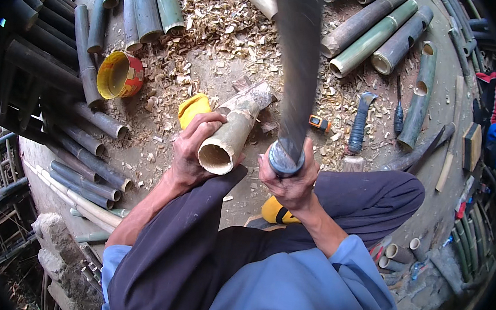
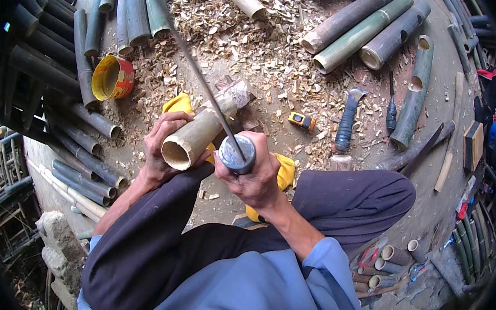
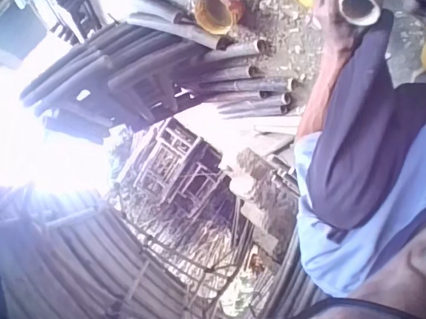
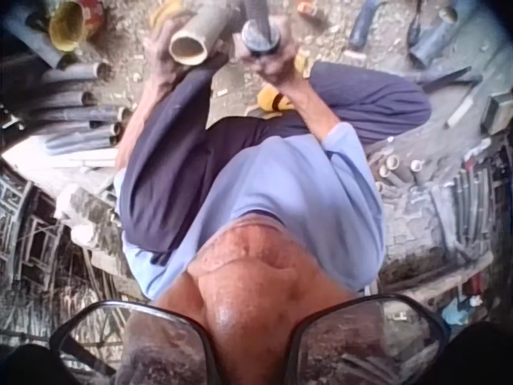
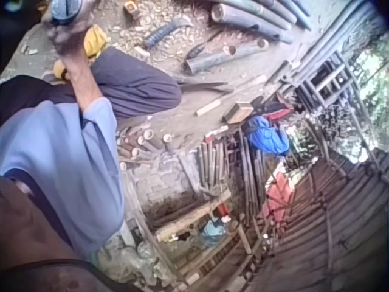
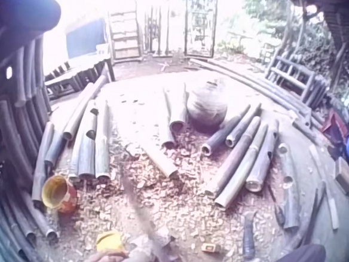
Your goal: The person saws a bamboo section, shapes the edges of the pieces with a knife, and measures a long bamboo pole using a tape measure.
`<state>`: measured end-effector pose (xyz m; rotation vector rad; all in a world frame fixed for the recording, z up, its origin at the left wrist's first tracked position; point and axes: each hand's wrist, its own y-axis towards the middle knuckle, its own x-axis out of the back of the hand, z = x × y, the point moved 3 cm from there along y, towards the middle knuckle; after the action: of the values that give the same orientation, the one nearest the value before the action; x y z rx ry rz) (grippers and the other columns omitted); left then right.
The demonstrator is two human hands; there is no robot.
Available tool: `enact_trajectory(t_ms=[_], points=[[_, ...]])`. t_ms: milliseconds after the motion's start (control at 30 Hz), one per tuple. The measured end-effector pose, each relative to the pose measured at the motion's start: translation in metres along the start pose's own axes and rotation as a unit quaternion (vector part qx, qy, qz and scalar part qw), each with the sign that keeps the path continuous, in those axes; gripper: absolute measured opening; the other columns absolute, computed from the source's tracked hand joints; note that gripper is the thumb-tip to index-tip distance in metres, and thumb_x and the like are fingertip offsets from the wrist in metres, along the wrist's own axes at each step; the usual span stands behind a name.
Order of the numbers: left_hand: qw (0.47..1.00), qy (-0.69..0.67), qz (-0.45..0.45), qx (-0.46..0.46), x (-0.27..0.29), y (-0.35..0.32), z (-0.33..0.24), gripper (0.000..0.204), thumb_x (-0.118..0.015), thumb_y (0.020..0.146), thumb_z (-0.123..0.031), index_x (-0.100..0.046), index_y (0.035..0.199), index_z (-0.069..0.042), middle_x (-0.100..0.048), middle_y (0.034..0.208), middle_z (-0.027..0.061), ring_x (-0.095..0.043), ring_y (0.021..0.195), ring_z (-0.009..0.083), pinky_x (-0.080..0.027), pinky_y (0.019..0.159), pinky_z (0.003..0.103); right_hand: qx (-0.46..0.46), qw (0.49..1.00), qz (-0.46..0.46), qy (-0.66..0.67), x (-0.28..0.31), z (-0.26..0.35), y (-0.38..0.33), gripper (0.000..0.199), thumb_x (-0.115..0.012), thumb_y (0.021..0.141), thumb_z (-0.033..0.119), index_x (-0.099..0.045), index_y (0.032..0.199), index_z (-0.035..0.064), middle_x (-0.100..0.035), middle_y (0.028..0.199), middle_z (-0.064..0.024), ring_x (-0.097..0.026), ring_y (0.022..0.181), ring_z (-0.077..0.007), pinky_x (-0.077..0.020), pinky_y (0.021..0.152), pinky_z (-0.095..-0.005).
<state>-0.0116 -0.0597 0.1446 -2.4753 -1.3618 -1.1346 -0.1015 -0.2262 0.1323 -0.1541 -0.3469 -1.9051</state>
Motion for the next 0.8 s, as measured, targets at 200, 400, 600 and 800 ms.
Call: enact_trajectory(t_ms=[200,400,600,800], points=[[1.000,-0.007,-0.013,-0.019,-0.005,0.002,0.004,0.055,-0.086,0.058,-0.027,-0.054,0.095,-0.002,-0.061,0.097,0.0121,-0.063,0.088,0.0246,-0.052,0.076,0.036,-0.231,0.954,0.118,-0.150,0.005,-0.104,-0.023,0.037,-0.067,0.079,0.020,-0.046,0.101,-0.0003,-0.064,0.074,-0.0189,-0.067,0.067,-0.0305,-0.0523,0.055,-0.0389],[1.000,0.010,-0.012,-0.002,0.002,-0.003,-0.001,0.055,-0.086,0.058,-0.025,-0.053,0.095,-0.002,-0.061,0.097,0.0132,-0.063,0.087,0.0262,-0.051,0.076,0.036,-0.094,0.995,0.016,-0.009,0.006,-0.006,0.002,0.032,-0.073,0.074,0.013,-0.051,0.093,0.0002,-0.060,0.067,-0.0111,-0.063,0.061,-0.0178,-0.0491,0.057,-0.0306],[1.000,-0.009,0.001,-0.003,-0.005,0.008,-0.001,0.053,-0.085,0.058,-0.025,-0.053,0.094,-0.002,-0.061,0.098,0.0134,-0.063,0.087,0.0267,-0.052,0.076,0.036,-0.131,0.979,0.106,-0.115,-0.015,-0.077,-0.010,0.032,-0.072,0.074,0.012,-0.051,0.095,0.0019,-0.062,0.072,-0.0160,-0.065,0.065,-0.0176,-0.0512,0.058,-0.0327],[1.000,-0.003,-0.022,-0.012,0.002,0.000,0.000,0.051,-0.085,0.058,-0.023,-0.056,0.092,0.000,-0.061,0.099,0.0137,-0.064,0.086,0.0264,-0.053,0.071,0.034,-0.027,1.000,0.011,-0.006,-0.001,0.004,0.004,0.030,-0.072,0.074,0.009,-0.048,0.090,0.0013,-0.057,0.065,-0.0072,-0.058,0.056,-0.0126,-0.0480,0.052,-0.0281]])
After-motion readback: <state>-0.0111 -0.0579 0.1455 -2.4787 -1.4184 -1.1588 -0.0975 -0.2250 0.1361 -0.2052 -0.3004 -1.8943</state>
